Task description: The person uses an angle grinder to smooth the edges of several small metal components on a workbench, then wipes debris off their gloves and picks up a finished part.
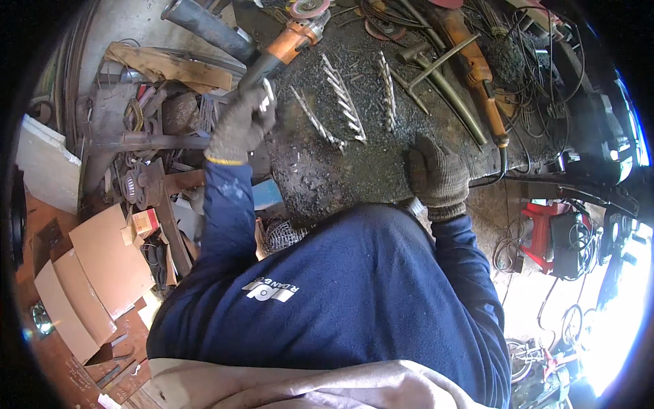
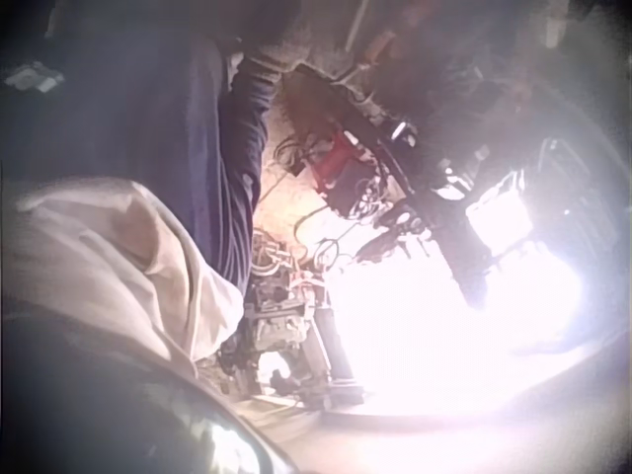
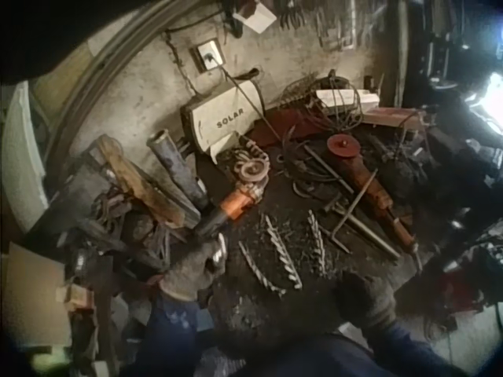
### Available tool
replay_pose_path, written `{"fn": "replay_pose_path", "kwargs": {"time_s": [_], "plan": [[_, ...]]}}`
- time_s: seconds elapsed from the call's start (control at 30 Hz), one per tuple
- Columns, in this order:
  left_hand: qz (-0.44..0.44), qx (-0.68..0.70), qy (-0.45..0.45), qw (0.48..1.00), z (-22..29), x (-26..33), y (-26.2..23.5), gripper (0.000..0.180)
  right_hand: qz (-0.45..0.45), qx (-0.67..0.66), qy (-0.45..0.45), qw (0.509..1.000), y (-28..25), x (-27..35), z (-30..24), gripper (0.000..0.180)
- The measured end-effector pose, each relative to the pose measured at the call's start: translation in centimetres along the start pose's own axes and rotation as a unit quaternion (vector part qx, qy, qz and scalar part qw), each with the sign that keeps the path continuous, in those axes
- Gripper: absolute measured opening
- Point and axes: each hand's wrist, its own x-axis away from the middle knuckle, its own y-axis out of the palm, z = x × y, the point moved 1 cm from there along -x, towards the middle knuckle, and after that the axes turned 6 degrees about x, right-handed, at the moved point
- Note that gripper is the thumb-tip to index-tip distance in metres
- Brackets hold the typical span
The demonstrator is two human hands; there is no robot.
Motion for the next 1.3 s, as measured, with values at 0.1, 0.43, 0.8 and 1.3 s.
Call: {"fn": "replay_pose_path", "kwargs": {"time_s": [0.1, 0.43, 0.8, 1.3], "plan": [[-0.032, 0.106, 0.070, 0.991, 4.2, -5.2, 3.0, 0.017, 0.030, -0.002, 0.001, 1.000, -0.1, 0.2, -0.1, 0.029], [0.099, 0.080, 0.116, 0.985, 11.9, -24.5, 5.3, 0.029, 0.006, 0.023, 0.007, 1.000, -0.8, -0.5, -0.7, 0.030], [0.094, -0.879, 0.220, 0.413, 15.8, -35.4, 2.1, 0.033, -0.008, 0.019, 0.010, 1.000, -0.6, -0.5, -0.4, 0.025], [0.098, -0.686, 0.205, 0.691, 3.1, -2.9, 0.3, 0.027, 0.011, 0.011, 0.011, 1.000, 0.0, -0.3, -0.5, 0.029]]}}
